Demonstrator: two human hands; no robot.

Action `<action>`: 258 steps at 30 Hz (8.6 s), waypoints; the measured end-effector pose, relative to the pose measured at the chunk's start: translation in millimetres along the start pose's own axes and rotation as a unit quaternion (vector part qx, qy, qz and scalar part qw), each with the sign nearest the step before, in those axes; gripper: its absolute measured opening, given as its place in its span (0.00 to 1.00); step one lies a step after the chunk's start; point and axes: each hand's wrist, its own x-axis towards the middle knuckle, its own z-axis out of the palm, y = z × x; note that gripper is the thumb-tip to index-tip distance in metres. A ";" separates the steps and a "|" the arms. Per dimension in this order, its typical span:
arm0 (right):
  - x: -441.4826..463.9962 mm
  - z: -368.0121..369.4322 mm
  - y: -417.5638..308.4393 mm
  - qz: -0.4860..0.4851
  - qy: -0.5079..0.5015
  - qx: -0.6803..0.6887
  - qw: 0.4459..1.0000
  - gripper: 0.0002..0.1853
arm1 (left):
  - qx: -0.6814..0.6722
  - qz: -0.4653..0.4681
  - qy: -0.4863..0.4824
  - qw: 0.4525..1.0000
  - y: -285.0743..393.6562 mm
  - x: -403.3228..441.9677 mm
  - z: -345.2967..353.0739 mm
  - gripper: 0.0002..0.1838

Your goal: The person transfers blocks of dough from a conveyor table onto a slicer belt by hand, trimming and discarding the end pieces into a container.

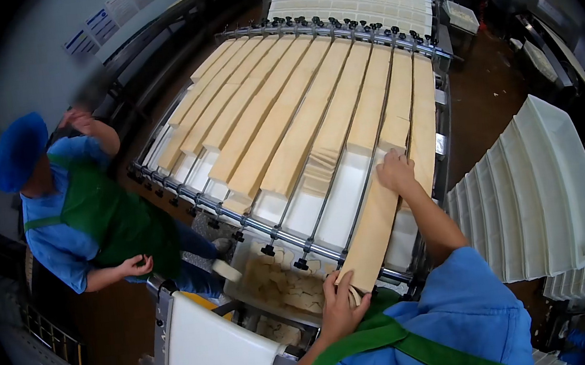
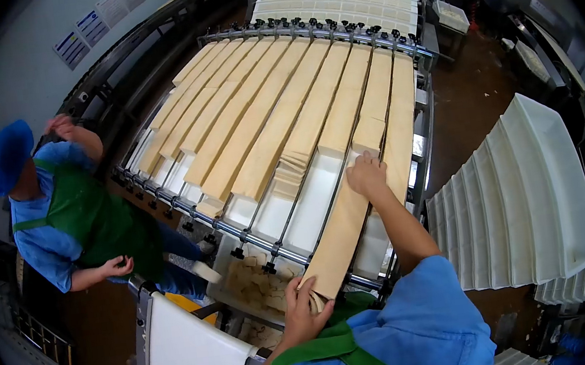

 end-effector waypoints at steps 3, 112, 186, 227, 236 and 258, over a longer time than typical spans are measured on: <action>-2.9 -5.1 1.4 -0.017 0.052 -0.010 0.998 0.26 | 0.008 -0.002 -0.009 1.000 2.5 14.8 6.9 0.34; -405.8 202.3 -505.6 -0.225 -0.137 0.133 0.955 0.52 | 0.061 -0.504 0.295 0.810 -189.6 -345.2 -229.2 0.44; -256.8 50.0 -152.4 -0.556 0.026 0.170 0.813 0.09 | 0.129 -0.534 0.205 0.810 -165.0 -275.2 -110.4 0.34; -416.1 85.7 -284.5 -0.707 -0.074 0.208 0.672 0.11 | 0.069 -0.686 0.581 0.432 -211.3 -500.1 -214.2 0.47; -503.3 128.1 -367.5 -0.738 -0.165 0.241 0.608 0.09 | 0.037 -0.709 0.585 0.392 -206.4 -488.6 -230.1 0.39; -715.5 277.8 -665.2 -0.667 -0.245 -0.079 0.700 0.41 | 0.064 -0.622 0.480 0.615 -185.9 -542.8 -208.9 0.50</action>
